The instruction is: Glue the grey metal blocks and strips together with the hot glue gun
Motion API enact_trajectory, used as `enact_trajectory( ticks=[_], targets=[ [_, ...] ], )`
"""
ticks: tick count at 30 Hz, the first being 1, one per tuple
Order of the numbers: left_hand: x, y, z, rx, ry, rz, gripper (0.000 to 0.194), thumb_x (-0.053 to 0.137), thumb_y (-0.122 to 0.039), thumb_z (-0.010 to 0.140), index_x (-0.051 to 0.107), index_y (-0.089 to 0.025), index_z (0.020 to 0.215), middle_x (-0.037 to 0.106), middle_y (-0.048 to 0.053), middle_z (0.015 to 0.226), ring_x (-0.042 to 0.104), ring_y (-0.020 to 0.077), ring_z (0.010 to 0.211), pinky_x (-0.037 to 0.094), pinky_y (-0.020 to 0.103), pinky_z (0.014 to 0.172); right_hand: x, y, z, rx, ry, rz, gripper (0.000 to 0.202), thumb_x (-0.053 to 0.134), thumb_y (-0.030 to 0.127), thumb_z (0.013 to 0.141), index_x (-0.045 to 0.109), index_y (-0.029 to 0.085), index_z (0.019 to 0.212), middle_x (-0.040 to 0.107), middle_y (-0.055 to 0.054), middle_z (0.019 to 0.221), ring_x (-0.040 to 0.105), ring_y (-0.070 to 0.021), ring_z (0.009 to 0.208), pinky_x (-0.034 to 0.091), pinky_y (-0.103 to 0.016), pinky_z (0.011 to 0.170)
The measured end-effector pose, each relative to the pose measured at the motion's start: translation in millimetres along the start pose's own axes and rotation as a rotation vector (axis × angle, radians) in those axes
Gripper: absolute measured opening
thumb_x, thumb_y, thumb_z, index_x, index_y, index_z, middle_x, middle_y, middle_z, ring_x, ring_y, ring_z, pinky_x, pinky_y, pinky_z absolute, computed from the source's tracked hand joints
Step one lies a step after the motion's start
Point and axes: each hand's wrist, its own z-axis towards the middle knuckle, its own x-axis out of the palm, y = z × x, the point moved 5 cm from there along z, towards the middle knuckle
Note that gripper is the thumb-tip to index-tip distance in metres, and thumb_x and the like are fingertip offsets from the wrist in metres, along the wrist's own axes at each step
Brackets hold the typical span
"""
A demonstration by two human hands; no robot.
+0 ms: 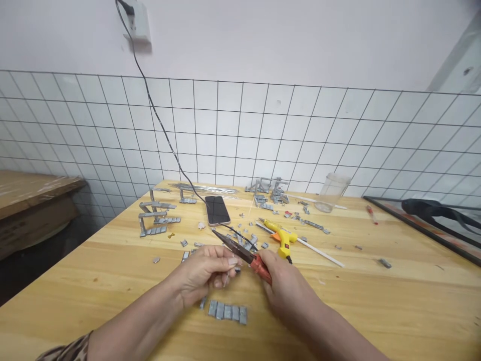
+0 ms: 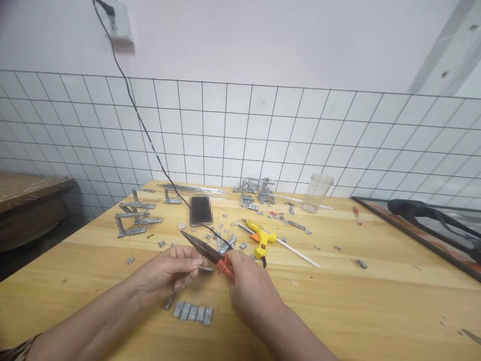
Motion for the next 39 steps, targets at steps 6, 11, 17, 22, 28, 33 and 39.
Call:
enact_trajectory(
  ticks=[6,11,17,22,28,33,39],
  targets=[
    [-5.3,-20,-1,0.253,-0.038,0.328,0.022,0.075,-0.032,0.062,0.065,-0.013,0.061,0.06,0.001,0.059,0.052,0.0116,0.058,0.04,0.021,0.056,2,5,-4,-0.031,0.055,0.109,0.009,0.046,0.018,0.086,0.045,0.022,0.077,0.06,-0.001,0.075,0.055,-0.0173,0.07,0.04,-0.026,0.063],
    [2.6,-25,-8,0.248,-0.008,0.319,0.027,0.073,-0.039,0.064,0.064,-0.014,0.062,0.06,0.001,0.06,0.05,0.0106,0.055,0.038,0.021,0.052,2,9,-8,-0.105,0.1,0.236,0.004,0.047,0.021,0.087,0.049,0.022,0.083,0.061,-0.001,0.081,0.055,-0.0173,0.075,0.042,-0.025,0.066],
    [0.6,-6,1,0.067,-0.014,0.217,0.038,0.073,-0.048,0.059,0.065,-0.011,0.066,0.057,0.0,0.051,0.039,0.0062,0.039,0.025,0.02,0.04,-1,-4,3,-0.009,-0.024,-0.02,0.012,0.047,0.009,0.079,0.047,0.021,0.078,0.06,-0.006,0.081,0.052,-0.0218,0.073,0.034,-0.03,0.062],
    [-6.1,-26,0,0.249,-0.045,0.304,0.018,0.076,-0.029,0.059,0.066,-0.014,0.059,0.061,0.001,0.064,0.051,0.0131,0.064,0.039,0.023,0.061,1,10,-2,-0.059,0.064,0.11,0.006,0.046,0.02,0.085,0.045,0.023,0.08,0.059,-0.001,0.077,0.055,-0.0176,0.071,0.042,-0.026,0.065],
    [1.0,-23,-4,0.109,0.023,0.238,0.026,0.075,-0.036,0.062,0.063,-0.012,0.062,0.058,0.0,0.055,0.044,0.0076,0.046,0.031,0.02,0.045,1,7,2,-0.05,0.049,0.073,0.007,0.045,0.017,0.083,0.045,0.023,0.079,0.058,-0.001,0.076,0.053,-0.0185,0.07,0.04,-0.027,0.065],
    [-0.1,-16,-1,0.032,0.02,0.183,0.031,0.075,-0.04,0.06,0.064,-0.011,0.062,0.056,0.0,0.054,0.038,0.0049,0.042,0.024,0.019,0.041,0,1,4,0.007,-0.016,0.004,0.012,0.047,0.01,0.078,0.047,0.021,0.082,0.058,-0.004,0.081,0.052,-0.0212,0.075,0.036,-0.03,0.065],
    [-1.9,-45,-14,0.374,-0.033,0.499,0.013,0.069,-0.026,0.069,0.067,-0.014,0.065,0.062,0.002,0.066,0.053,0.0133,0.065,0.038,0.023,0.059,0,18,-6,-0.096,0.14,0.214,0.003,0.045,0.025,0.086,0.046,0.022,0.084,0.058,0.0,0.081,0.055,-0.0171,0.076,0.043,-0.025,0.068]
  ],
)
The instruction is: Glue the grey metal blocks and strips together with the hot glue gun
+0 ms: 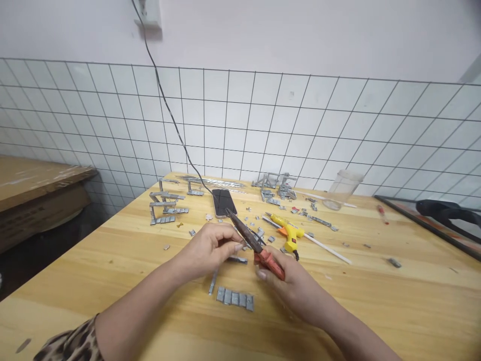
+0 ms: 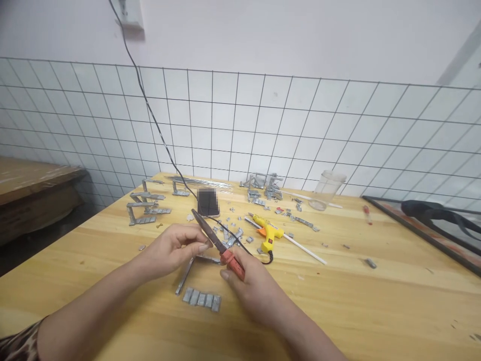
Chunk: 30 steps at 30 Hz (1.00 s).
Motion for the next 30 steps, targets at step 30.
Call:
enact_trajectory(
  ticks=[30],
  targets=[
    [6.0,26,3,-0.242,0.06,-0.374,0.028,0.082,-0.035,0.055,0.071,-0.011,0.063,0.061,0.002,0.053,0.046,0.007,0.047,0.032,0.018,0.046,-1,-6,5,0.028,-0.069,-0.045,0.004,0.05,0.018,0.082,0.052,0.021,0.083,0.06,-0.001,0.079,0.055,-0.0186,0.075,0.039,-0.026,0.065]
  ],
)
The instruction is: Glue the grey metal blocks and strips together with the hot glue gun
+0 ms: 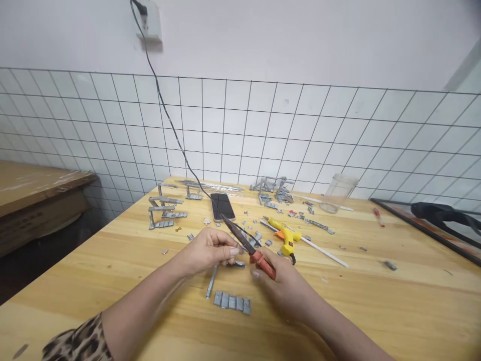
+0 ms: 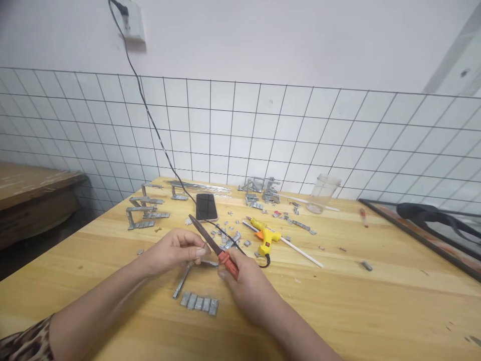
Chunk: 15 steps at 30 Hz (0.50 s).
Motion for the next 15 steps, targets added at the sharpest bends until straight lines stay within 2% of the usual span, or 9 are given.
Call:
enact_trajectory(
  ticks=[4,6,9,11,14,15],
  targets=[
    [7.0,13,3,-0.053,-0.006,-0.045,0.036,0.078,-0.044,0.057,0.073,-0.01,0.069,0.054,-0.001,0.046,0.029,0.0024,0.037,0.016,0.018,0.038,-6,-10,6,0.061,-0.126,-0.112,0.018,0.047,0.005,0.075,0.052,0.02,0.082,0.057,-0.006,0.083,0.05,-0.0223,0.078,0.033,-0.03,0.065],
    [5.8,11,4,-0.038,-0.001,-0.032,0.035,0.077,-0.043,0.058,0.073,-0.01,0.069,0.054,-0.001,0.047,0.03,0.0029,0.038,0.019,0.018,0.039,-4,-8,5,0.052,-0.092,-0.084,0.014,0.047,0.008,0.078,0.052,0.02,0.082,0.058,-0.004,0.08,0.051,-0.0207,0.076,0.036,-0.029,0.065],
    [-0.3,0,4,0.021,0.007,0.03,0.027,0.082,-0.035,0.055,0.072,-0.011,0.06,0.059,0.002,0.051,0.044,0.0073,0.047,0.03,0.019,0.046,2,0,-1,0.01,0.03,0.0,0.005,0.051,0.019,0.081,0.055,0.021,0.085,0.061,0.001,0.076,0.055,-0.0164,0.07,0.041,-0.024,0.062],
    [-1.5,-5,2,0.049,-0.002,0.066,0.023,0.082,-0.032,0.056,0.072,-0.011,0.059,0.062,0.002,0.054,0.048,0.0093,0.051,0.034,0.02,0.049,4,1,-2,-0.008,0.061,0.012,0.006,0.053,0.022,0.081,0.056,0.022,0.087,0.063,0.002,0.078,0.057,-0.0151,0.07,0.042,-0.021,0.061],
    [7.8,-1,-5,-0.028,-0.021,0.042,0.023,0.081,-0.033,0.057,0.073,-0.013,0.062,0.061,0.001,0.049,0.045,0.007,0.042,0.029,0.018,0.041,0,-13,4,0.033,-0.032,-0.075,0.005,0.05,0.018,0.082,0.053,0.022,0.08,0.061,0.0,0.075,0.055,-0.0167,0.069,0.038,-0.023,0.061],
    [14.4,3,-8,-0.087,0.002,-0.008,0.024,0.081,-0.034,0.055,0.073,-0.013,0.062,0.059,0.0,0.045,0.039,0.0046,0.036,0.024,0.017,0.037,-3,-20,7,0.064,-0.083,-0.118,0.008,0.049,0.015,0.081,0.052,0.022,0.078,0.06,-0.001,0.073,0.054,-0.0179,0.068,0.036,-0.025,0.06]
  ],
)
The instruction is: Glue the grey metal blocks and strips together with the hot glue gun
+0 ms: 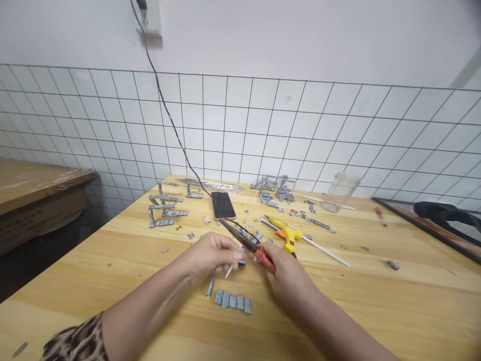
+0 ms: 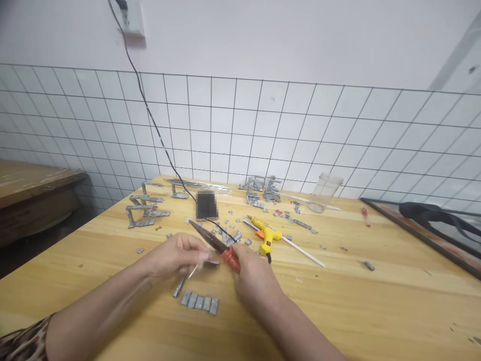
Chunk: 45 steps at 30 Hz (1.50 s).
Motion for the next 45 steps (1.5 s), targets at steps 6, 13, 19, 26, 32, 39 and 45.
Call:
enact_trajectory(
  ticks=[6,13,19,26,32,39,45],
  targets=[
    [5.9,12,2,-0.081,0.05,-0.358,0.019,0.084,-0.018,0.054,0.073,-0.005,0.064,0.06,0.003,0.044,0.043,0.0024,0.034,0.024,0.012,0.032,-14,-14,7,0.049,-0.094,-0.079,0.011,0.044,0.021,0.084,0.042,0.024,0.073,0.056,-0.001,0.068,0.051,-0.0194,0.063,0.034,-0.027,0.058],
    [-29.4,18,23,-0.047,-0.033,-0.552,0.007,0.073,-0.007,0.068,0.07,-0.005,0.075,0.057,0.001,0.05,0.047,0.0035,0.04,0.028,0.01,0.032,-15,24,-14,-0.051,0.085,0.094,0.005,0.045,0.022,0.082,0.043,0.024,0.078,0.054,0.0,0.076,0.052,-0.0187,0.073,0.041,-0.027,0.068],
    [-20.7,18,16,-0.081,0.021,-0.627,0.004,0.068,-0.005,0.073,0.067,-0.005,0.069,0.054,0.0,0.052,0.048,0.0036,0.041,0.036,0.01,0.036,0,40,-29,-0.048,0.314,0.231,0.015,0.048,0.011,0.072,0.039,0.023,0.07,0.042,0.005,0.069,0.041,-0.0144,0.065,0.036,-0.023,0.062],
    [-13.7,15,12,-0.073,0.134,-0.643,0.01,0.076,-0.01,0.065,0.067,-0.006,0.067,0.059,0.003,0.054,0.052,0.005,0.046,0.037,0.01,0.04,2,47,-31,-0.034,0.377,0.326,0.02,0.048,0.006,0.069,0.036,0.023,0.067,0.038,0.006,0.067,0.035,-0.0125,0.063,0.032,-0.021,0.058],
    [-10.3,11,9,-0.044,0.187,-0.634,0.018,0.079,-0.017,0.063,0.071,-0.004,0.073,0.056,0.001,0.049,0.047,0.0046,0.042,0.037,0.014,0.043,6,52,-33,-0.025,0.438,0.373,0.019,0.05,0.008,0.071,0.038,0.023,0.068,0.039,0.006,0.066,0.035,-0.012,0.062,0.031,-0.021,0.058],
    [-5.8,6,6,-0.032,0.2,-0.608,0.022,0.083,-0.02,0.058,0.071,-0.005,0.068,0.057,0.001,0.05,0.044,0.0036,0.042,0.032,0.014,0.041,7,50,-36,-0.029,0.471,0.418,0.018,0.051,0.011,0.074,0.039,0.022,0.069,0.039,0.006,0.067,0.034,-0.0119,0.062,0.031,-0.022,0.058],
    [-5.2,4,4,-0.034,0.188,-0.604,0.021,0.083,-0.019,0.058,0.069,-0.005,0.065,0.055,0.001,0.047,0.047,0.005,0.042,0.032,0.014,0.04,7,46,-36,-0.039,0.48,0.395,0.015,0.053,0.013,0.076,0.042,0.022,0.071,0.04,0.007,0.067,0.036,-0.012,0.063,0.03,-0.022,0.058]
  ],
)
